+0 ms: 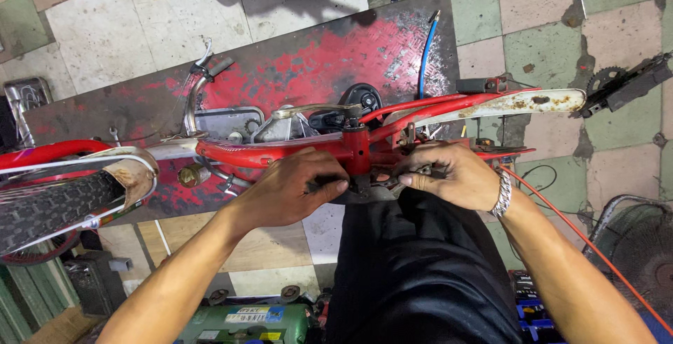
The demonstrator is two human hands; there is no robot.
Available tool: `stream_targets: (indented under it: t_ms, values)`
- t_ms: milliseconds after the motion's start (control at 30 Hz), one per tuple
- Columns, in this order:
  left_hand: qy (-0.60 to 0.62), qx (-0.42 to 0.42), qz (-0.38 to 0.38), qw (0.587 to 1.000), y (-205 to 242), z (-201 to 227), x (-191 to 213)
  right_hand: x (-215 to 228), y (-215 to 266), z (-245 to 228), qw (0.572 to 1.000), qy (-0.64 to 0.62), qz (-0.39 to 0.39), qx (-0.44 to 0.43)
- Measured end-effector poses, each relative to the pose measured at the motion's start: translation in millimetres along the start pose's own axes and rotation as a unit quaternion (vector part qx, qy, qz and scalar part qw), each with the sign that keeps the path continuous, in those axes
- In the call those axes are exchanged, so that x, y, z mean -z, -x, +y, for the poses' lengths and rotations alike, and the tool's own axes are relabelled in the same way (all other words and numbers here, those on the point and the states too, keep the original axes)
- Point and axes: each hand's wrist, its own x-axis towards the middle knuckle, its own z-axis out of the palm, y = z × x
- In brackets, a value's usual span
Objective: The person assembles a socket wrench and uses it to loosen components on a red bicycle frame, then manually adjusts and seats the chain onto the gears while rotating the crank by hand.
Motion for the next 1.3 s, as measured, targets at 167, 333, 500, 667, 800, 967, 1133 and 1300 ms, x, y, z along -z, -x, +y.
stream_targets:
  t_ms: [167,333,500,667,800,967,1133,1300]
  values:
    - [-0.104,-0.028,0.026,0.994,1,2,-1,-1,2,-9,1.000,0.008,-0.003,-0.003]
    - [-0.154,-0.025,0.033,0.987,6,6,3,0,1,-23,0.999,0.043,0.005,0.021]
    - [-0.183,-0.033,0.014,0.982,5,7,10,-4,2,-28,0.997,0.017,0.041,0.061]
    - [-0.177,-0.025,-0.015,0.984,3,10,6,-7,3,-18,1.000,-0.008,0.023,0.019]
    - [-0.096,-0.027,-0.002,0.995,4,8,-3,4,3,-4,0.999,-0.028,0.000,0.034]
    - [-0.036,-0.024,0.019,0.999,5,1,-9,6,-1,9,0.998,-0.041,-0.039,0.033]
    - [0.009,-0.002,0.006,1.000,6,0,-3,3,0,7,0.989,-0.116,-0.044,0.075]
    - [-0.094,-0.024,0.013,0.995,7,2,7,-5,-2,-6,0.998,-0.002,-0.027,0.052]
